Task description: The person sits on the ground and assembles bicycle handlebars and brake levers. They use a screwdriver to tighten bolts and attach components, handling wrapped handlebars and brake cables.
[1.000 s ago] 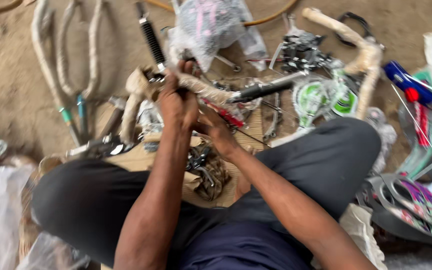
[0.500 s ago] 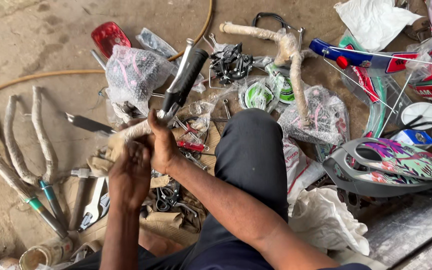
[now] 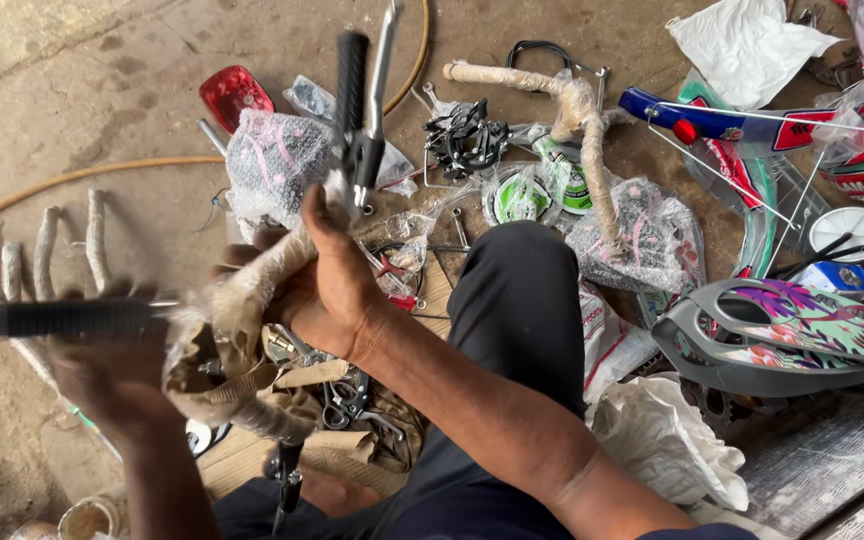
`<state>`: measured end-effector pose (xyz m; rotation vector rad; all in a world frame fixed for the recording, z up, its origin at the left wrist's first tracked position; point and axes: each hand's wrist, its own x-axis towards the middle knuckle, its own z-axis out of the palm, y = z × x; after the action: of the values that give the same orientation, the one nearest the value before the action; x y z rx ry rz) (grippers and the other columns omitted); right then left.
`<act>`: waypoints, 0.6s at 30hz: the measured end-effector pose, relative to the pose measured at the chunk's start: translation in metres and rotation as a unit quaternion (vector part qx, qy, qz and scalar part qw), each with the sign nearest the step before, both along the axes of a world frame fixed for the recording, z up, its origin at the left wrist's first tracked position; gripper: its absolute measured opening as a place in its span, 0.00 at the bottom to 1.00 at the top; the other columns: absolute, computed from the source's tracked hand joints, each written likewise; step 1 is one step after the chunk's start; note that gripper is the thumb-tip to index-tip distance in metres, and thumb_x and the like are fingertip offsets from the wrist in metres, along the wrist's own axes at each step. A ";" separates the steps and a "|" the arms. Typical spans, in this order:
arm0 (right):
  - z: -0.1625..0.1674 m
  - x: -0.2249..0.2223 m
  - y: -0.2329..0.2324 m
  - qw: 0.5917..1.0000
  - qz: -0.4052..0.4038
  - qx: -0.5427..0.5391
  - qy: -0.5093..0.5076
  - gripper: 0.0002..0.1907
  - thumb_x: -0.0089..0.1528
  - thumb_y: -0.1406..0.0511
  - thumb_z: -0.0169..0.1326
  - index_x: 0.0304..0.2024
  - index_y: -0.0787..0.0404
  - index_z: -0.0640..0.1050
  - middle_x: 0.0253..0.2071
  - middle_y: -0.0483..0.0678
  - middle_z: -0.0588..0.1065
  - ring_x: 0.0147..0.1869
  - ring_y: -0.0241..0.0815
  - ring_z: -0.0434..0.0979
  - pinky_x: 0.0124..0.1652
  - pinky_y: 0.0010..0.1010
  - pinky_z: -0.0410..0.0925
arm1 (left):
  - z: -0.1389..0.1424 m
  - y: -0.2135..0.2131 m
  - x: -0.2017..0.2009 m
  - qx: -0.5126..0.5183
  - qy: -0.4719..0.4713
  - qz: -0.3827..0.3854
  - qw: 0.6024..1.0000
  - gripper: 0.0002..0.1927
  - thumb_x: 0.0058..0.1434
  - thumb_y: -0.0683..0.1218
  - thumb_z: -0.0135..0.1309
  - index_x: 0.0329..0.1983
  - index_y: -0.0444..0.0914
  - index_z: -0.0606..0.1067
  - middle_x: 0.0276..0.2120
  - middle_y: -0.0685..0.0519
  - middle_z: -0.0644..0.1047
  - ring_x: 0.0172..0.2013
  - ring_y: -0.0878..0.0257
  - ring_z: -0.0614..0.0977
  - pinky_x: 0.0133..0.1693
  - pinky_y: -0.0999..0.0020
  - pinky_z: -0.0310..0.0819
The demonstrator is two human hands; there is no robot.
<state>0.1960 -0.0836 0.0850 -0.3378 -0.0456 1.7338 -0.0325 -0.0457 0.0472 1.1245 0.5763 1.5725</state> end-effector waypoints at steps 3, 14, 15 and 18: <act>0.038 -0.003 -0.004 0.999 0.019 0.028 0.012 0.38 0.67 0.36 0.50 0.52 0.63 0.68 0.48 0.61 0.77 0.57 0.64 0.78 0.61 0.63 0.67 | 0.030 0.020 0.008 0.065 0.006 -0.036 0.997 0.29 0.73 0.65 0.51 0.61 0.37 0.70 0.48 0.46 0.78 0.43 0.58 0.84 0.48 0.58 0.84; 0.049 0.032 0.064 0.981 0.015 0.127 -0.147 0.38 0.67 0.36 0.38 0.50 0.62 0.78 0.42 0.54 0.80 0.48 0.50 0.83 0.54 0.50 0.76 | 0.042 0.048 0.030 -0.210 -0.144 0.085 0.963 0.19 0.67 0.58 0.58 0.40 0.37 0.73 0.29 0.54 0.73 0.30 0.64 0.77 0.33 0.68 0.76; 0.023 0.026 0.066 0.973 -0.007 0.172 -0.156 0.34 0.73 0.39 0.39 0.43 0.61 0.77 0.39 0.54 0.80 0.41 0.49 0.82 0.44 0.45 0.75 | 0.027 0.041 0.037 -0.219 -0.180 0.083 0.955 0.19 0.63 0.58 0.59 0.38 0.38 0.74 0.28 0.55 0.73 0.30 0.64 0.77 0.34 0.67 0.77; -0.065 -0.009 0.043 0.924 -0.102 -0.158 -0.334 0.31 0.71 0.38 0.48 0.34 0.56 0.75 0.35 0.51 0.72 0.34 0.43 0.70 0.36 0.39 0.63 | -0.030 0.004 0.052 -0.308 -0.140 0.155 0.928 0.22 0.69 0.58 0.61 0.32 0.38 0.70 0.25 0.55 0.70 0.25 0.64 0.72 0.30 0.69 0.71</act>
<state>0.1871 -0.0407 0.0198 -1.1242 -0.2184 1.3481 0.0193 -0.0413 0.0175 0.3365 0.9989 1.6093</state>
